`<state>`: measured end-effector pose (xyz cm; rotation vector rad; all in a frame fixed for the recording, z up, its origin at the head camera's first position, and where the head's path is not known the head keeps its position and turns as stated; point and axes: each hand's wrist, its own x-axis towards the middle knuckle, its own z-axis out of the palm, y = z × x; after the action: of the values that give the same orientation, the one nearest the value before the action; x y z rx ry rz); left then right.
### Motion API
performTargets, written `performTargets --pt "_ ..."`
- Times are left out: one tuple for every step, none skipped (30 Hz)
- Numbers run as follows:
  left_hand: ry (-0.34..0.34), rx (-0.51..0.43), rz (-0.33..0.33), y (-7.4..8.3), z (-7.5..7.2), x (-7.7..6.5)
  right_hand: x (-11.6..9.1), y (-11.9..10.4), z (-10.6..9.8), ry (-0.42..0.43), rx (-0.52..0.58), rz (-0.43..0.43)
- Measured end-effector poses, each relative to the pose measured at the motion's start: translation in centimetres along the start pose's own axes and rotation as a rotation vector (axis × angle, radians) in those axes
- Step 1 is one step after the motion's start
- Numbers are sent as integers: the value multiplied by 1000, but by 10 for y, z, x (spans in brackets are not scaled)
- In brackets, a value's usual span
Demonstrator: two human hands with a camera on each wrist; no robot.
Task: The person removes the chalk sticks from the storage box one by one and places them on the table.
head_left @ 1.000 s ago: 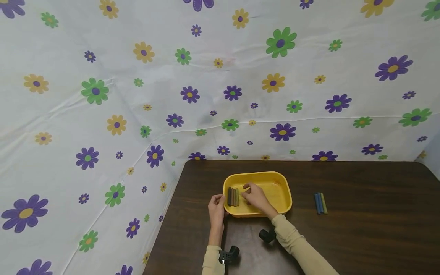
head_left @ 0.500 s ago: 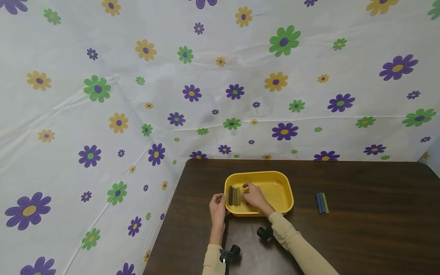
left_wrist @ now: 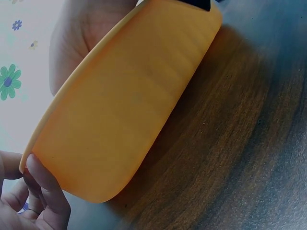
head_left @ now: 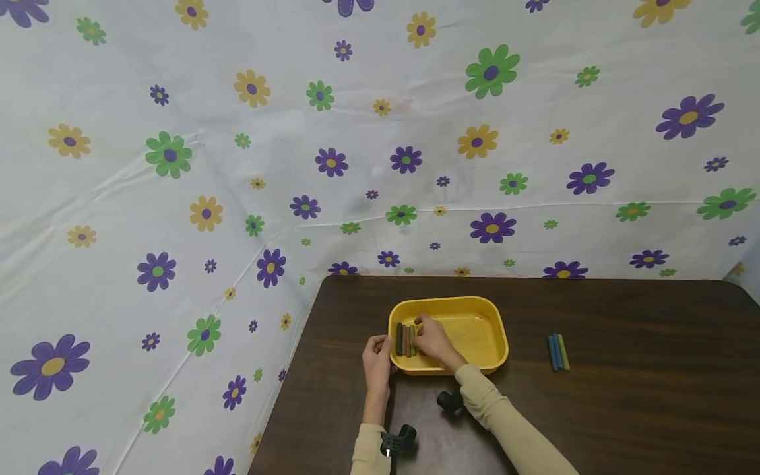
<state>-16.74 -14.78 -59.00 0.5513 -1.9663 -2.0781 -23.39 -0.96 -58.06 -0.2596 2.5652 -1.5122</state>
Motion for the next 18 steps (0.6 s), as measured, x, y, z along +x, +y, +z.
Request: performTargets --pt "1 0 -2 0 0 0 0 0 1 -1 -9 -5" --pt "1 -1 -2 0 0 0 1 -1 2 1 -19 -12" --pt "1 -2 -5 1 0 0 1 -1 3 3 -30 -19" --pt "2 -5 -7 1 0 0 2 -1 5 8 -43 -25" --pt "1 -5 -6 1 0 0 3 -1 6 12 -54 -30" --pt "1 -4 -6 1 0 0 4 -1 7 16 -65 -41" --pt "0 -2 -4 1 0 0 4 -1 8 18 -81 -46" --pt "0 -2 -5 1 0 0 5 -1 9 22 -97 -54" --pt "0 0 -6 1 0 0 5 -1 10 24 -110 -59" --pt "0 1 -6 1 0 0 6 -1 10 26 -119 -59" --pt "0 1 -7 1 0 0 6 -1 11 25 -127 -58" --pt "1 0 -8 1 0 0 6 -1 12 26 -136 -58" --pt "0 0 -7 1 0 0 6 -1 12 27 -143 -54" --pt "1 -1 -6 1 0 0 6 -1 13 28 -150 -57" --pt "1 2 -1 1 0 -1 6 -1 13 28 -156 -57" --pt "2 3 3 1 1 -1 7 0 14 27 -165 -59" --pt "2 4 8 2 1 -1 7 0 14 28 -173 -64" --pt "4 4 11 2 1 -1 8 1 14 30 -182 -76"
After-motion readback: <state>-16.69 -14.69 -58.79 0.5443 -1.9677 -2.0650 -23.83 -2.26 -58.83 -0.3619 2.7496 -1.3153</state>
